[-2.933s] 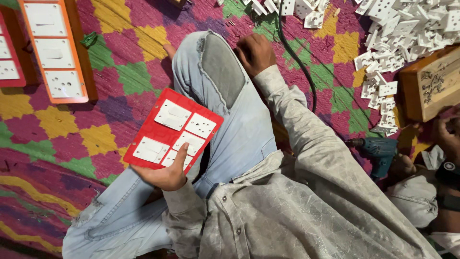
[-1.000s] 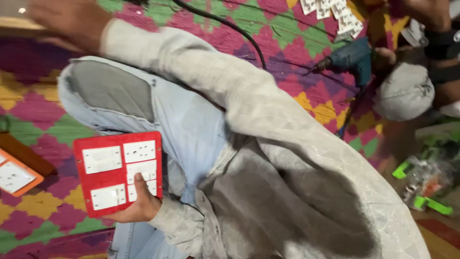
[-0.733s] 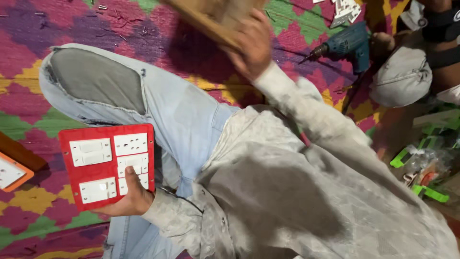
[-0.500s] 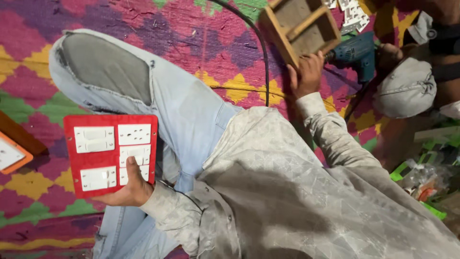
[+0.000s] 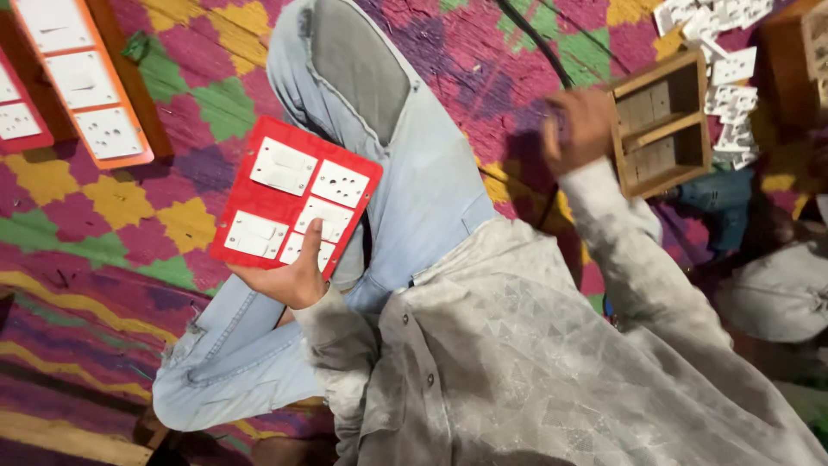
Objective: The person assembles white electrical switches and sockets onto a red rectangular board. They repeatedly flip the board to access the back, insert small metal pins into the terminals, and press the white components into place. The person works on one board at a time while sitting on a colorful mat.
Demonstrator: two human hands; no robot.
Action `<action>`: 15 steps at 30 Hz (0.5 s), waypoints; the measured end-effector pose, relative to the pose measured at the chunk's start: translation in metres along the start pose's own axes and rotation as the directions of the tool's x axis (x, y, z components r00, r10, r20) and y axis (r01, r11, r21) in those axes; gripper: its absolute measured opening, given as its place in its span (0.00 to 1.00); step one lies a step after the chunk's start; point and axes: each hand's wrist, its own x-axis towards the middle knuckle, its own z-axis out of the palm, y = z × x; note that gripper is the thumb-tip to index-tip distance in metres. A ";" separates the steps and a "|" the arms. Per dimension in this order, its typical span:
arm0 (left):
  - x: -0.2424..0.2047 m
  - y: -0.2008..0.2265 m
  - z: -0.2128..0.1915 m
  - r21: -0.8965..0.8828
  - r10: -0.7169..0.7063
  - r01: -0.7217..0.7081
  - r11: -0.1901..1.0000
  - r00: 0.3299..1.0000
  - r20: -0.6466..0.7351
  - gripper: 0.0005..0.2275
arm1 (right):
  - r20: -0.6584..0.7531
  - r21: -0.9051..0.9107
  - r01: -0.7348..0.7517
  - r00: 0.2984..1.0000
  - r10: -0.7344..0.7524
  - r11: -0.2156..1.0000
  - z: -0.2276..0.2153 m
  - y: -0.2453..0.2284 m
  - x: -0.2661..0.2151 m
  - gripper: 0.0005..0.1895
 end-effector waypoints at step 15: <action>0.006 0.013 0.002 -0.034 -0.037 0.039 0.999 0.998 0.059 0.41 | -0.005 0.267 0.059 0.998 -0.060 0.962 0.206 -0.040 0.146 0.08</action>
